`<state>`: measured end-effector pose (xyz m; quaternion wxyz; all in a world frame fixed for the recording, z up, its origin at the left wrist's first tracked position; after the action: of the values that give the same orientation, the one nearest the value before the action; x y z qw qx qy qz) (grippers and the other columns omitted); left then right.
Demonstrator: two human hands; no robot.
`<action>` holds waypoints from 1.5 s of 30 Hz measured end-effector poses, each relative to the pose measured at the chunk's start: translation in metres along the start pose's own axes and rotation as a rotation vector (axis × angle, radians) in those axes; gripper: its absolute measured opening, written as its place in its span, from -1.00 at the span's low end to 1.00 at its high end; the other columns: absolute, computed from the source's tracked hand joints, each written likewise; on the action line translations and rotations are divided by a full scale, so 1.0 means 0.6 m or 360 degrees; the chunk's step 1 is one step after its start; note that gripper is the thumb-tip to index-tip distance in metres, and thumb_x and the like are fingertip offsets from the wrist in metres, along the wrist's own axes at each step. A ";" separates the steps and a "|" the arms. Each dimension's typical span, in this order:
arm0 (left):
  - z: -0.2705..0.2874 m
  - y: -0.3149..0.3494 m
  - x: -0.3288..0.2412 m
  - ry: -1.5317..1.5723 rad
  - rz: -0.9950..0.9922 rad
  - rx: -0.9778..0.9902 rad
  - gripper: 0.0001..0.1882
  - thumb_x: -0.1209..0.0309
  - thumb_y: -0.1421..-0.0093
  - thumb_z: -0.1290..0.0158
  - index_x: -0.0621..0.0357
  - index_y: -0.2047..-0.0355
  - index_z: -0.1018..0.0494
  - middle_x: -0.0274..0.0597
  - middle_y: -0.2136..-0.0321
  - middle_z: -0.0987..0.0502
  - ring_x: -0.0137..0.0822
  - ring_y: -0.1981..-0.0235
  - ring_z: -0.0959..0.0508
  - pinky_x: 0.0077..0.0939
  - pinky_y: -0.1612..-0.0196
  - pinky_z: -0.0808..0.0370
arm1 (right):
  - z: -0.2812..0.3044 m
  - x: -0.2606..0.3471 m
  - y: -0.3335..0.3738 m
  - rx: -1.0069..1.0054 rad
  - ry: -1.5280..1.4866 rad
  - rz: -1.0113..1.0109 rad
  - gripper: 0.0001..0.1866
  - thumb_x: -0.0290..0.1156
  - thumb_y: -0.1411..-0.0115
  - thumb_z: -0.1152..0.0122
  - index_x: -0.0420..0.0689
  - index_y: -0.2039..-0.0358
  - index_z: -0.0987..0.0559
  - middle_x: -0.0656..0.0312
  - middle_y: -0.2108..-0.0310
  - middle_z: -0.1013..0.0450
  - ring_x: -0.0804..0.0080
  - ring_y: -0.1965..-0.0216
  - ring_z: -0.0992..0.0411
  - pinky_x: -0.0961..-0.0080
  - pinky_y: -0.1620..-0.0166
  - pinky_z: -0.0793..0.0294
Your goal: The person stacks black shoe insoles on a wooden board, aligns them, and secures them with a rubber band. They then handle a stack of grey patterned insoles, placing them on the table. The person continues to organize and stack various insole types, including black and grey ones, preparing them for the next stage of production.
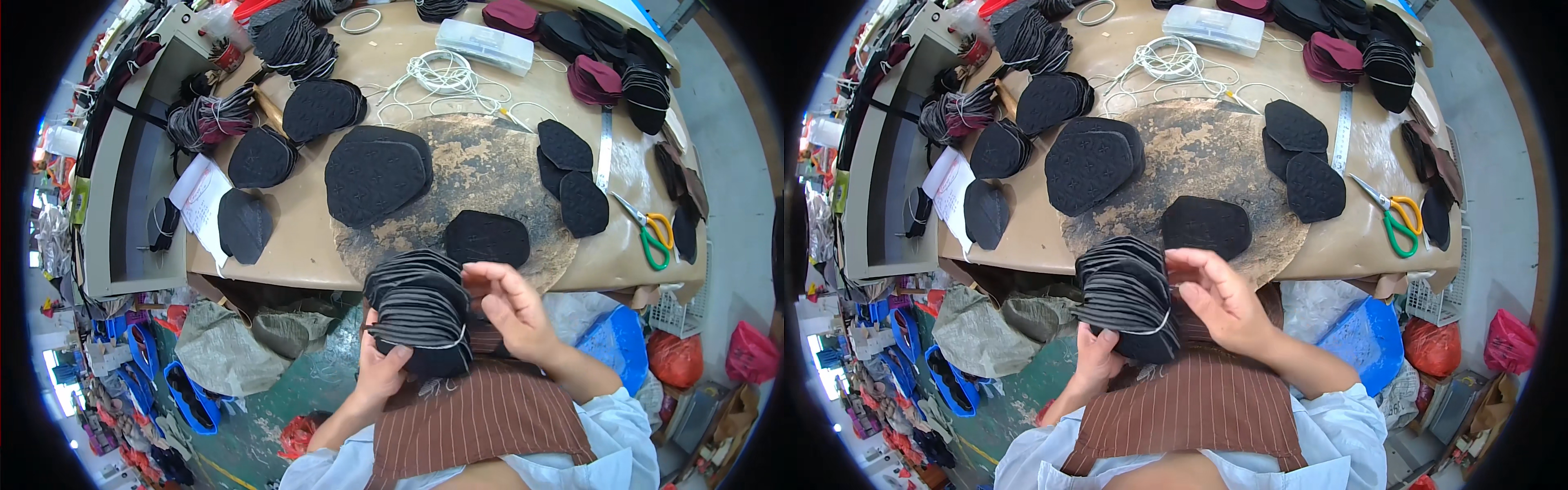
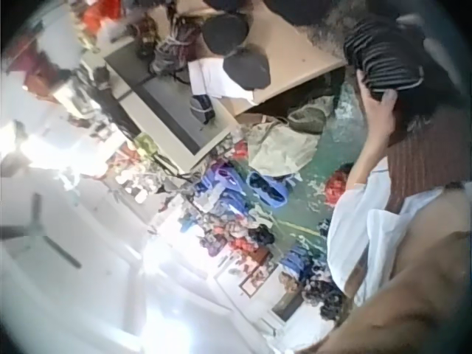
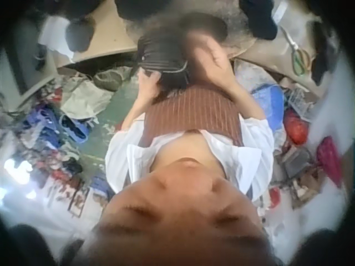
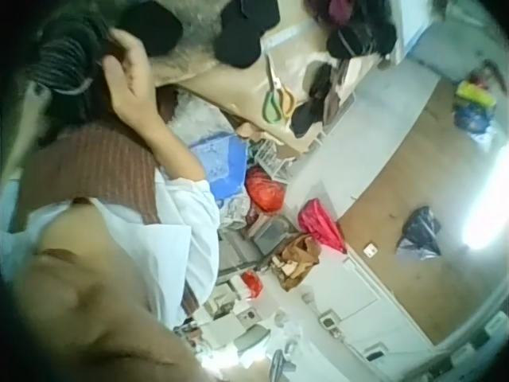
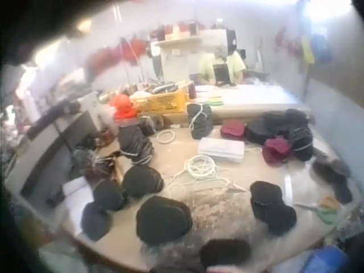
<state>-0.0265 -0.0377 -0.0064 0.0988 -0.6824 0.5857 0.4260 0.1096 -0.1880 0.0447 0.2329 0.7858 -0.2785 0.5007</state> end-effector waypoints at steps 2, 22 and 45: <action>0.000 0.009 0.004 -0.0151 -0.0083 -0.0025 -0.16 0.42 -0.08 -0.21 0.23 -0.26 0.04 -0.07 -0.08 -0.33 -0.25 -0.07 -0.40 -0.29 -0.16 -0.31 | -0.004 -0.014 0.014 0.0003 -0.0018 0.0016 -0.49 -0.57 -0.26 0.00 -0.28 -0.21 -0.17 0.08 -0.10 -0.26 0.39 -0.12 -0.26 0.42 -0.18 -0.24; -0.067 -0.022 -0.090 -0.1886 -0.0611 0.0329 -0.01 0.36 0.25 -0.44 0.24 -0.20 -0.17 0.10 -0.19 -0.06 -0.03 -0.18 -0.23 -0.22 -0.19 -0.27 | 0.007 -0.023 0.019 -0.0306 0.0710 0.0136 -0.59 -0.56 -0.18 -0.10 -0.29 -0.07 -0.39 0.06 0.06 -0.45 0.42 0.09 -0.46 0.53 0.04 -0.43; -0.068 -0.026 -0.085 -0.2073 -0.0618 0.0197 -0.09 0.21 0.25 -0.45 0.06 -0.15 -0.32 0.06 -0.11 -0.09 -0.01 -0.13 -0.20 -0.19 -0.17 -0.25 | 0.046 -0.019 0.005 -0.0282 0.0193 -0.0314 -0.71 -0.32 -0.36 0.10 -0.25 0.15 -0.52 0.29 0.38 -0.45 0.63 0.37 -0.40 0.68 0.30 -0.42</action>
<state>0.0086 -0.0226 0.0485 0.5446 -0.3727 0.2968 0.6902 0.1217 -0.2055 0.0241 0.3658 0.7541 -0.2284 0.4953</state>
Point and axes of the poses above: each hand's wrist, its own y-axis away from the middle knuckle, its own z-axis out of the back of the hand, x = y × z, the point moved 4 cm from there along -y, towards the middle knuckle
